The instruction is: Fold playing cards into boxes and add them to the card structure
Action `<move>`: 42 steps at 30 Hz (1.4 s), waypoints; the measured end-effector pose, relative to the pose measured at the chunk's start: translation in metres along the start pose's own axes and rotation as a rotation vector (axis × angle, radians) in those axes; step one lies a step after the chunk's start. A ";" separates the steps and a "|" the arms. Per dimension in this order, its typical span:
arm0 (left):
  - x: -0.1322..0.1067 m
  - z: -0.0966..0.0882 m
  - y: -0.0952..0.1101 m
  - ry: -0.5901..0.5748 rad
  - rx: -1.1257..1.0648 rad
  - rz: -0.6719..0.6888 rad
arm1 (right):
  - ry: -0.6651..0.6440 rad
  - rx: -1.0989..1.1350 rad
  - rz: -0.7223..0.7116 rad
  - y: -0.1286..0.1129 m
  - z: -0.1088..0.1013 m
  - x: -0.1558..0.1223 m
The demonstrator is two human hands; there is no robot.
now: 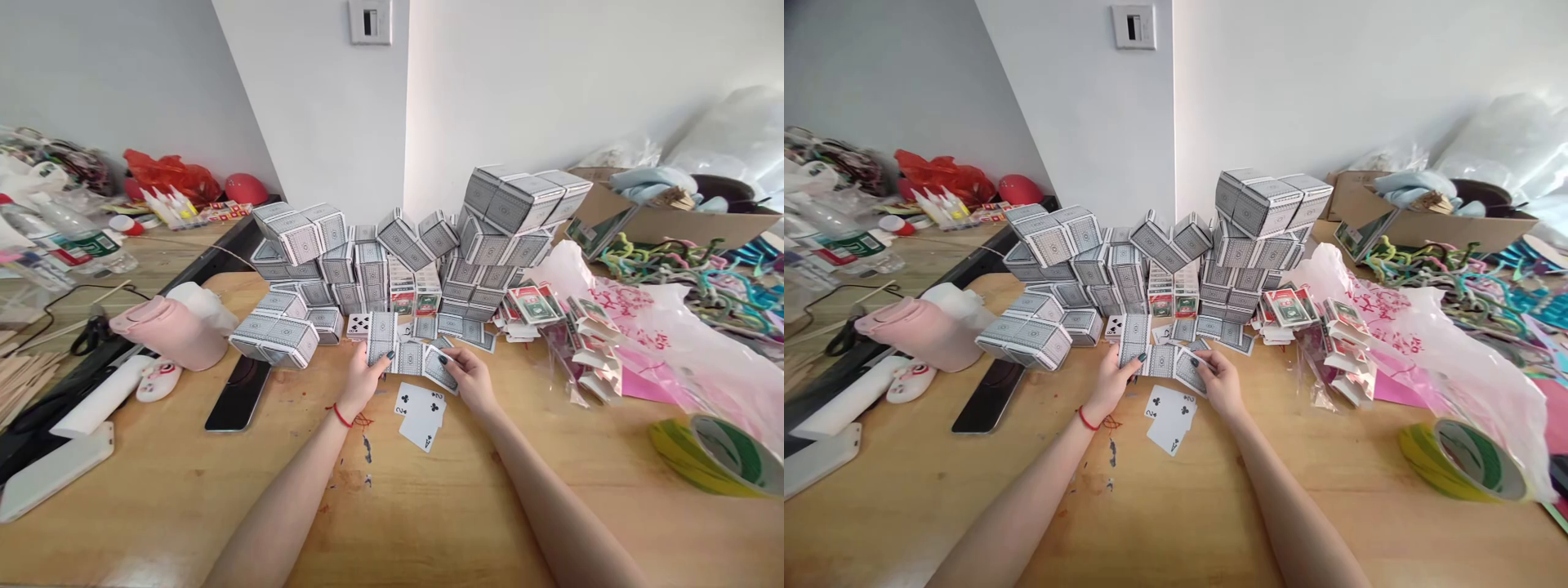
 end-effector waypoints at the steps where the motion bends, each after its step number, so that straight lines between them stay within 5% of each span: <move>1: 0.000 0.000 0.000 0.005 -0.001 0.011 | -0.005 -0.013 -0.002 0.000 0.000 0.000; 13: -0.001 0.001 0.007 -0.035 0.021 0.075 | -0.019 -0.109 -0.006 0.001 -0.003 0.002; 20: -0.005 0.005 -0.001 -0.131 0.051 -0.087 | 0.001 -0.173 -0.012 -0.003 -0.009 0.002; 30: -0.001 0.002 0.005 0.055 -0.032 -0.031 | -0.093 0.230 0.204 -0.006 -0.003 -0.002; 35: 0.000 -0.002 -0.001 0.066 -0.053 -0.042 | -0.265 0.189 0.254 -0.006 0.011 -0.009; 42: 0.000 0.000 0.000 0.019 0.007 0.001 | -0.240 0.009 0.151 -0.010 0.009 -0.009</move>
Point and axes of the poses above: each hand's wrist, its own x-axis towards the middle knuckle, its own z-axis out of the palm, y = z × x, the point moved 4 cm from there along x, towards the middle knuckle, and after that the axes turned 8 degrees about z, right-handed, at the moved point
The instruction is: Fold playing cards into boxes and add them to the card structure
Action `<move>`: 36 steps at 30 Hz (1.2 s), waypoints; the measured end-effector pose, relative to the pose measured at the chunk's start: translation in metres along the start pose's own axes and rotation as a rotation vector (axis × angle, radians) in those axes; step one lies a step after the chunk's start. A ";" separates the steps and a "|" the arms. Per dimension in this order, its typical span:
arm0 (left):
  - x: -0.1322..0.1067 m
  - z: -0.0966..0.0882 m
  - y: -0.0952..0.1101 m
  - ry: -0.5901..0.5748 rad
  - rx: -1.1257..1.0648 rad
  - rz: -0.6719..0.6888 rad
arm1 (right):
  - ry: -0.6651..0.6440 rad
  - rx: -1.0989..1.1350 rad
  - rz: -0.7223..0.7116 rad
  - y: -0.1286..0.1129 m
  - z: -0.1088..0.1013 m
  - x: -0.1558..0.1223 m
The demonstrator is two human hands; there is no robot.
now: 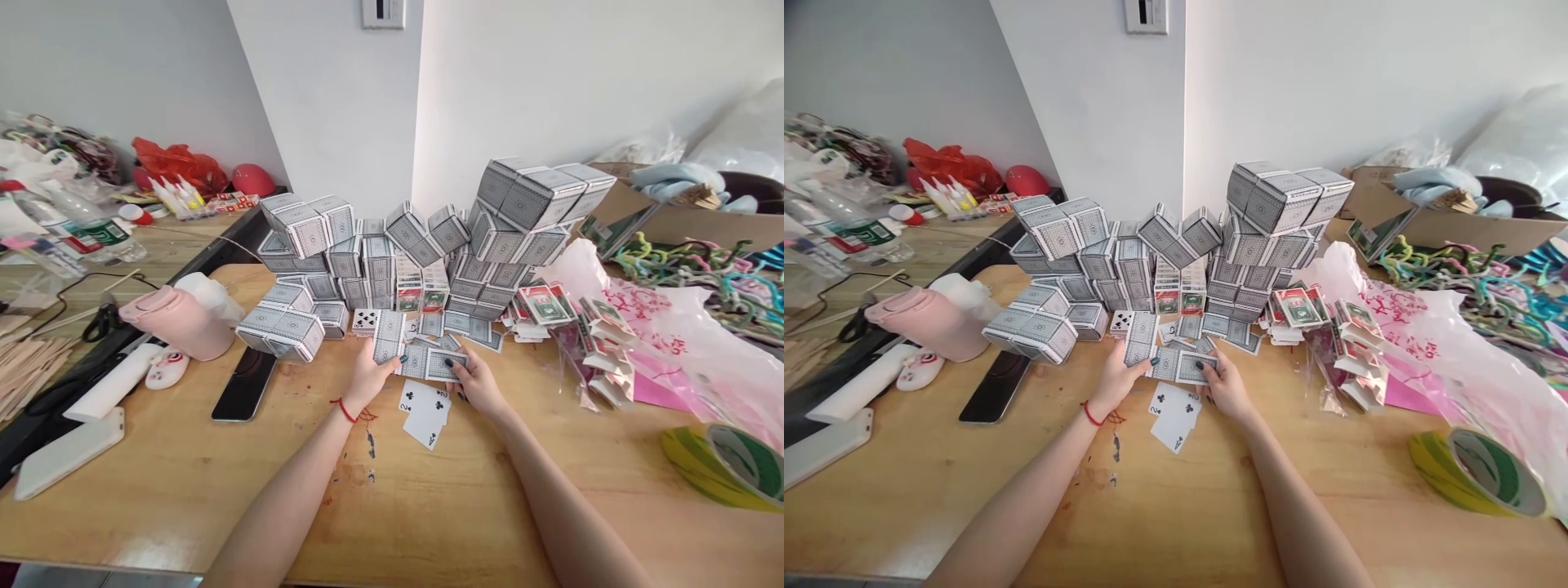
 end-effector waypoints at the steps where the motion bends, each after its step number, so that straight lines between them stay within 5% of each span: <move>1: 0.000 0.001 0.000 -0.009 0.006 0.001 | 0.000 -0.010 -0.001 0.000 0.000 0.000; 36: -0.009 0.014 0.010 -0.115 0.113 0.063 | -0.047 0.021 -0.002 0.007 0.022 -0.002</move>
Point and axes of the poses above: each hand's wrist, its own x-axis towards the middle knuckle, its own z-axis out of the palm, y = z × x, the point moved 4 cm from there along x, towards the middle knuckle, and after that the axes turned 8 degrees about z, right-handed, at the moved point
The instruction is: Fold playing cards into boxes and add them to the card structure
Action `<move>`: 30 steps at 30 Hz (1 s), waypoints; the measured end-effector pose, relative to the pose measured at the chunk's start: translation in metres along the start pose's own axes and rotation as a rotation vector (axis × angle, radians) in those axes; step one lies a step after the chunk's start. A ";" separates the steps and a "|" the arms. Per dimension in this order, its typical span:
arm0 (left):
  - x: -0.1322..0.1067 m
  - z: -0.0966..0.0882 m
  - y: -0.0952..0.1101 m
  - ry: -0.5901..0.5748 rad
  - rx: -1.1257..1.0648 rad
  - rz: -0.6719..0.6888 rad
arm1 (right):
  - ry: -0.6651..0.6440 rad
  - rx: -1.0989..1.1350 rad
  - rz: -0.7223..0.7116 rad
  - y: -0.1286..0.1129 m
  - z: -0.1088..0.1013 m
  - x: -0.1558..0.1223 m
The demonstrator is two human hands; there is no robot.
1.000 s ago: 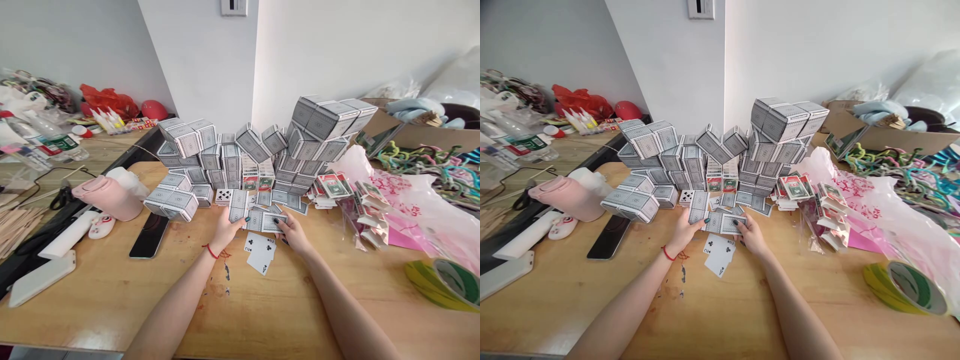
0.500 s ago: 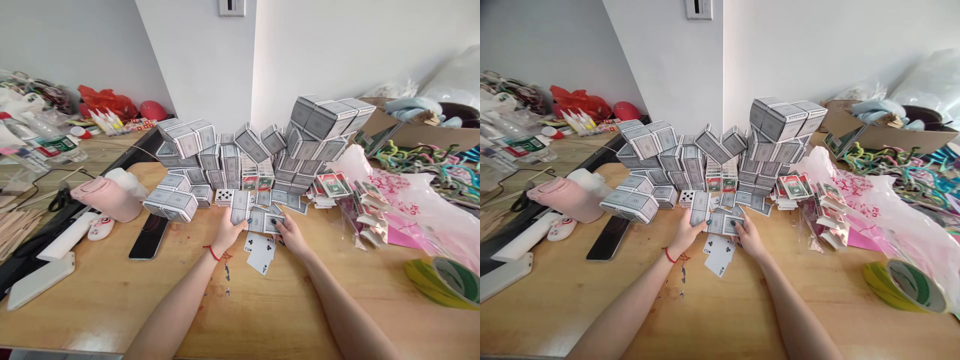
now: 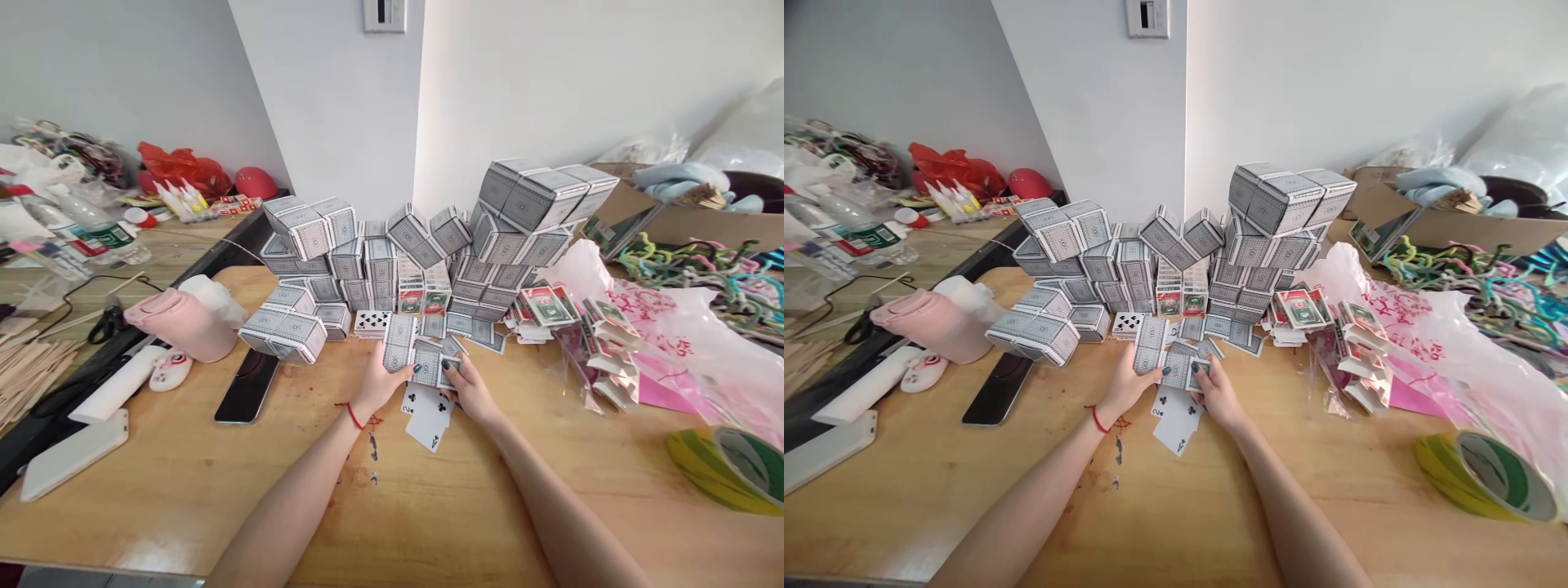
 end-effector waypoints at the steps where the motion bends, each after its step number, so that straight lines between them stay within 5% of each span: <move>1: 0.000 0.000 0.000 -0.002 0.000 0.001 | 0.001 -0.004 -0.007 0.000 0.000 0.000; 30: -0.002 0.001 0.005 -0.010 -0.001 -0.035 | 0.039 -0.037 0.067 -0.002 0.007 -0.004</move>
Point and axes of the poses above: each hand's wrist, its own x-axis towards the middle knuckle, its own z-axis out of the palm, y = z × x, the point moved 4 cm from there along x, towards the middle knuckle, and after that the axes turned 8 degrees about z, right-handed, at the moved point
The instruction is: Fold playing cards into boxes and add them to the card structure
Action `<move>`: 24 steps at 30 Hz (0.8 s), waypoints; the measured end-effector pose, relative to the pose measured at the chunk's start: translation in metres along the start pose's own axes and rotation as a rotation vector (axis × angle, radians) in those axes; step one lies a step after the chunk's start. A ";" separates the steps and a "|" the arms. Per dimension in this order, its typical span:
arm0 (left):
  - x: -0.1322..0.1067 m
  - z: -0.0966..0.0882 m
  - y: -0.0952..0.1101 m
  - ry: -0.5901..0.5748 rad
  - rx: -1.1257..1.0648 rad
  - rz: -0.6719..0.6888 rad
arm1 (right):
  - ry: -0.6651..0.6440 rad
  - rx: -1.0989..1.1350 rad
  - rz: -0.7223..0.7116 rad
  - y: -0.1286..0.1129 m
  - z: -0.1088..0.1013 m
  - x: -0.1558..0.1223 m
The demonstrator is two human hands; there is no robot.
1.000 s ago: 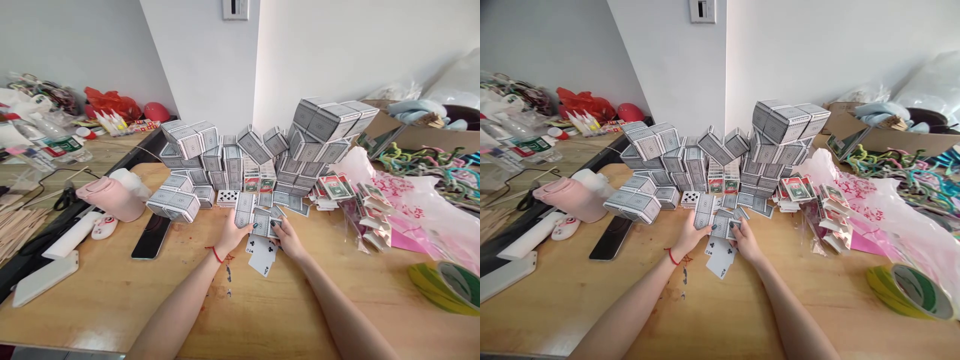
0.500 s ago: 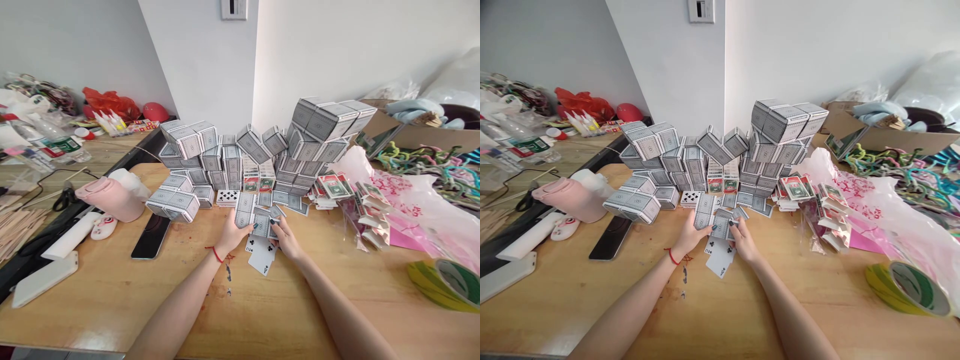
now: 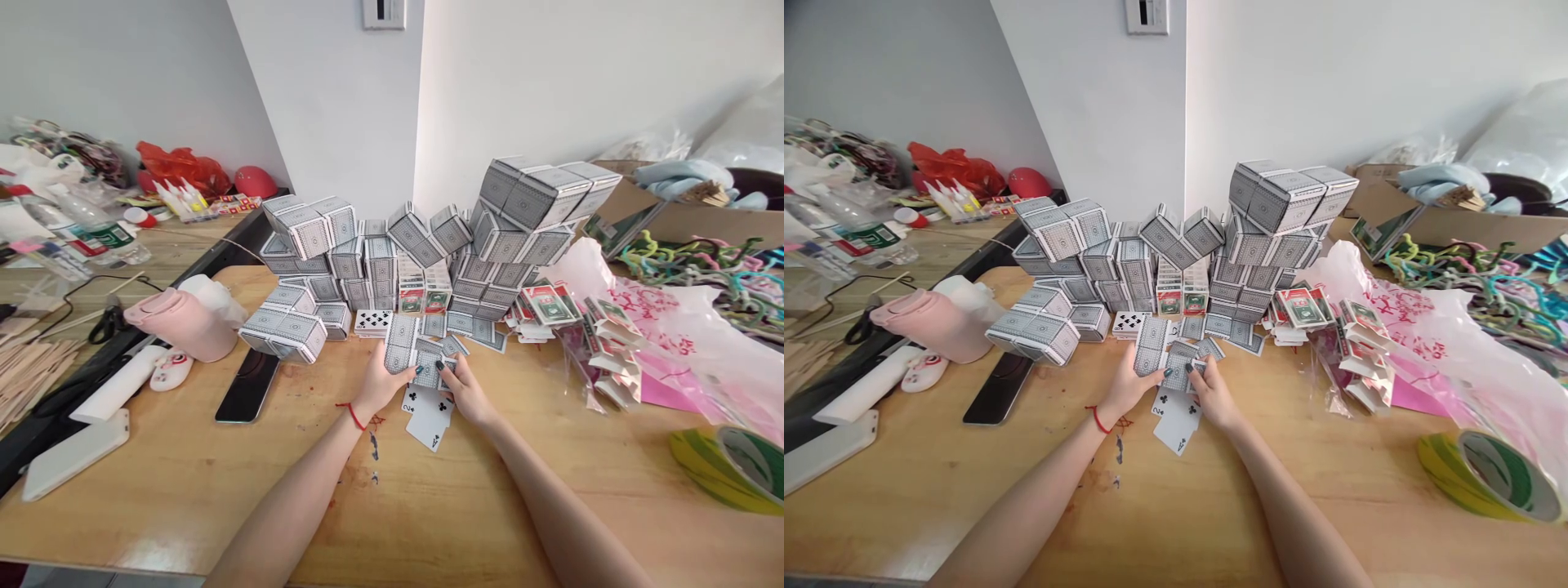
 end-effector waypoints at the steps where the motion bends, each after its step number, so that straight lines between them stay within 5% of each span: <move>1: 0.000 0.000 0.000 0.005 0.001 -0.002 | 0.002 0.001 0.010 -0.001 0.000 -0.001; 24: -0.002 0.000 0.002 0.004 0.011 0.031 | -0.022 -0.018 0.055 0.003 -0.004 0.000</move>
Point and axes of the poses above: each hand's wrist, its own x-axis towards the middle knuckle, its own z-axis out of the palm, y = z × x, the point moved 4 cm from there along x, towards the middle knuckle, and after that the axes turned 8 degrees about z, right-handed, at the moved point
